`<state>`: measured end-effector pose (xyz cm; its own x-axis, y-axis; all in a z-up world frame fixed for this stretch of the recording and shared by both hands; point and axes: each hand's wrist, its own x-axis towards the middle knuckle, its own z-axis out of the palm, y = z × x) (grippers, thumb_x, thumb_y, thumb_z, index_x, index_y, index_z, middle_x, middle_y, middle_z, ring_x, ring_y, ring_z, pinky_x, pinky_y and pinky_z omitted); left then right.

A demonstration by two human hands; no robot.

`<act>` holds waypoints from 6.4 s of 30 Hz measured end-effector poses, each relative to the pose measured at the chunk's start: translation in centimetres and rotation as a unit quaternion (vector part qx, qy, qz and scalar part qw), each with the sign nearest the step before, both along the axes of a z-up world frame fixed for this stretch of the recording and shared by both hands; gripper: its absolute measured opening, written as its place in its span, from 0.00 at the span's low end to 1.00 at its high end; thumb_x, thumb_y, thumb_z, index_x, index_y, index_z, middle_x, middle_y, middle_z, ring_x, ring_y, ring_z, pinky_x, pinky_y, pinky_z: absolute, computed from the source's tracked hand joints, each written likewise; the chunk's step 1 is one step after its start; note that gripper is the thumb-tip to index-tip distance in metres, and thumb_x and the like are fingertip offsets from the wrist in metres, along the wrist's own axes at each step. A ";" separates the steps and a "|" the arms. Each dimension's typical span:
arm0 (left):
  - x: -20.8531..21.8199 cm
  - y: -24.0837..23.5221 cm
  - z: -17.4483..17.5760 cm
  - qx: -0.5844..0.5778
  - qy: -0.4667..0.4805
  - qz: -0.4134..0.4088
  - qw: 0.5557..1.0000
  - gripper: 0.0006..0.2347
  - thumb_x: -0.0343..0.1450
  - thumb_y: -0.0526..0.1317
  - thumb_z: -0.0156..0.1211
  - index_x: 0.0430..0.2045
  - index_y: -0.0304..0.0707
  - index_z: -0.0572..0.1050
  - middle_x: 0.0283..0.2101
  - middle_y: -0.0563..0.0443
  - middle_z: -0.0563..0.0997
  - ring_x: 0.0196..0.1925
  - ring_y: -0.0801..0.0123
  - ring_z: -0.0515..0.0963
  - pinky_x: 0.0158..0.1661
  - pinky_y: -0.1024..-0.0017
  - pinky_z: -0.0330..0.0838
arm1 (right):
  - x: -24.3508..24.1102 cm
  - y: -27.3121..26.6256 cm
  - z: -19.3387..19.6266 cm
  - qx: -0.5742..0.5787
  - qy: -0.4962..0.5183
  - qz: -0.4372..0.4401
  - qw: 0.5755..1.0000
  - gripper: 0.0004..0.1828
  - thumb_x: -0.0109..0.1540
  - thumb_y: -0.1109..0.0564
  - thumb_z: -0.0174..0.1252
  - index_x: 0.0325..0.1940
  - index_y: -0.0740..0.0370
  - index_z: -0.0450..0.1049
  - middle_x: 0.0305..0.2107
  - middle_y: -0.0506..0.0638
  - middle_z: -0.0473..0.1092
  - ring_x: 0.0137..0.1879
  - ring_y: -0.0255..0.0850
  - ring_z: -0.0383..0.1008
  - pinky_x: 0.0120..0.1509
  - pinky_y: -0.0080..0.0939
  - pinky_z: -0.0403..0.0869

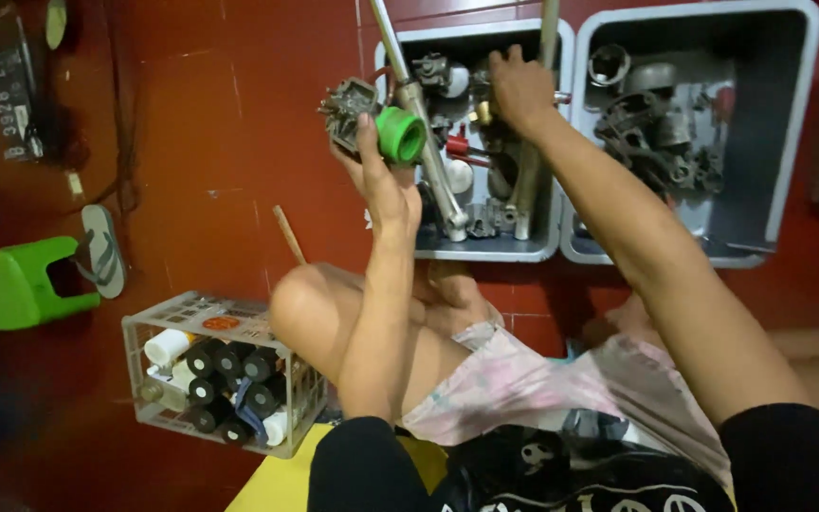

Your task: Disassembling motorcycle carburetor components and sorting them into trays along with other engine parts.

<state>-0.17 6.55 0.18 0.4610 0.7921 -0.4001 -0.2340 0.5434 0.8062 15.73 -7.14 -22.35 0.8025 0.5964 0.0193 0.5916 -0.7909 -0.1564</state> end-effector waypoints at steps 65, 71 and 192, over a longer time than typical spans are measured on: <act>2.9 -11.9 0.2 0.126 -0.165 -0.468 0.859 0.29 0.76 0.55 0.56 0.70 0.44 0.56 0.69 0.35 0.63 0.69 0.47 0.66 0.63 0.50 0.72 | -7.0 -21.1 28.8 0.598 0.475 -0.029 0.645 0.41 0.61 0.33 0.62 0.70 0.57 0.62 0.45 0.48 0.72 0.37 0.34 0.76 0.29 0.27 0.75; 2.7 -9.9 0.0 0.210 -0.182 -0.476 0.834 0.31 0.70 0.61 0.68 0.66 0.53 0.66 0.74 0.41 0.59 0.72 0.41 0.65 0.66 0.39 0.69 | -7.1 -21.6 29.0 0.552 0.507 -0.004 0.662 0.38 0.61 0.41 0.59 0.72 0.56 0.60 0.43 0.52 0.67 0.27 0.26 0.62 0.23 0.22 0.60; 1.1 -11.2 1.1 0.282 -0.111 -0.389 0.870 0.33 0.65 0.45 0.76 0.66 0.55 0.65 0.65 0.37 0.71 0.62 0.49 0.77 0.56 0.61 0.83 | -8.0 -18.7 28.9 0.294 0.176 0.013 0.939 0.43 0.57 0.40 0.69 0.67 0.67 0.63 0.52 0.63 0.67 0.56 0.55 0.68 0.55 0.56 0.69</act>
